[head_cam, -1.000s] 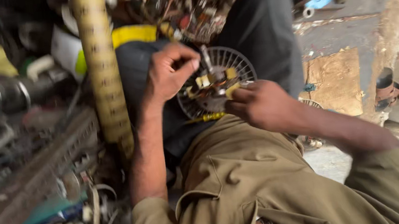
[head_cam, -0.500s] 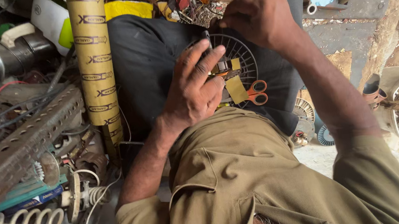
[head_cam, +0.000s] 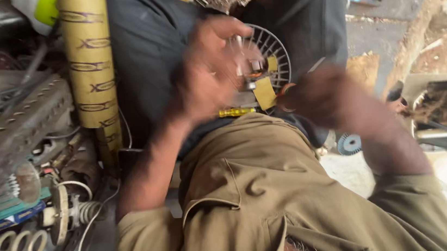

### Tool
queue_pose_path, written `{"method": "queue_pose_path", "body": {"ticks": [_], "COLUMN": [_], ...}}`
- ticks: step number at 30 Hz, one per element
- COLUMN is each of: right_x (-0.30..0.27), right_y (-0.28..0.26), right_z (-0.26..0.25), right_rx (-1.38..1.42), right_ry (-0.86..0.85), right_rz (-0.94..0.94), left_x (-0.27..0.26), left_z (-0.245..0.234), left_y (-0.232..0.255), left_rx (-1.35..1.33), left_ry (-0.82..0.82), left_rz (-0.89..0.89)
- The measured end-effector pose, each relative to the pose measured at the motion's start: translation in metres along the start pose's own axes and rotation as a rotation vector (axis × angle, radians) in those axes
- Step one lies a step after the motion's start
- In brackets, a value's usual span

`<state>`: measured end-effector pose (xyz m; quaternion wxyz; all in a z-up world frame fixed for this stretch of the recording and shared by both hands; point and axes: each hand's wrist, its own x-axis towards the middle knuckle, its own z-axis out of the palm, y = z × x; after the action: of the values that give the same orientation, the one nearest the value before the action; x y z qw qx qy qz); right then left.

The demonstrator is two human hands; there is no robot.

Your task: The person sits on the floor and winds copper wire around a motor stator core using a handheld tool. The person repeatedly wraps the wire around the core slots, occasionally adjusting the wire tension and position.

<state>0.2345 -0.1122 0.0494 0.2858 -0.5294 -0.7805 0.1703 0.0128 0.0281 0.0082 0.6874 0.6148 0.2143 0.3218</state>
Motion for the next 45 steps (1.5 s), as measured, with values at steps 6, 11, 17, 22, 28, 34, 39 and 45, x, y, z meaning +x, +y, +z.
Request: {"method": "queue_pose_path", "body": {"ticks": [6,11,17,22,28,34,39,45], "right_x": [0.043,0.034,0.008,0.032,0.05,0.02,0.022,0.028], "right_y": [0.069,0.073,0.006,0.047,0.066,-0.006,0.043,0.089], "right_z": [0.028,0.045,0.009,0.011,0.03,0.006,0.009,0.046], "right_rx": [0.273,-0.27,-0.217,-0.029,-0.146,-0.057,-0.135,-0.14], "right_ry": [0.094,0.23,-0.191,0.053,0.4,-0.26,0.055,0.199], "right_rz": [0.246,0.145,0.05,0.077,0.075,-0.199,0.072,0.083], "left_x": [-0.006,0.06,0.027,-0.024,0.053,0.044,-0.035,0.04], "left_z": [0.018,0.004,-0.013,0.015,0.007,-0.015,0.017,0.018], "left_y": [0.001,0.016,0.006,-0.006,0.015,0.014,-0.018,0.012], "left_rx": [0.403,0.598,0.174,0.993,0.443,0.55,1.079,0.542], "left_ry": [0.032,-0.161,-0.152,-0.005,-0.028,-0.156,-0.119,0.167], "left_rz": [0.477,0.012,0.08,0.747,-0.047,0.094,0.748,0.276]}}
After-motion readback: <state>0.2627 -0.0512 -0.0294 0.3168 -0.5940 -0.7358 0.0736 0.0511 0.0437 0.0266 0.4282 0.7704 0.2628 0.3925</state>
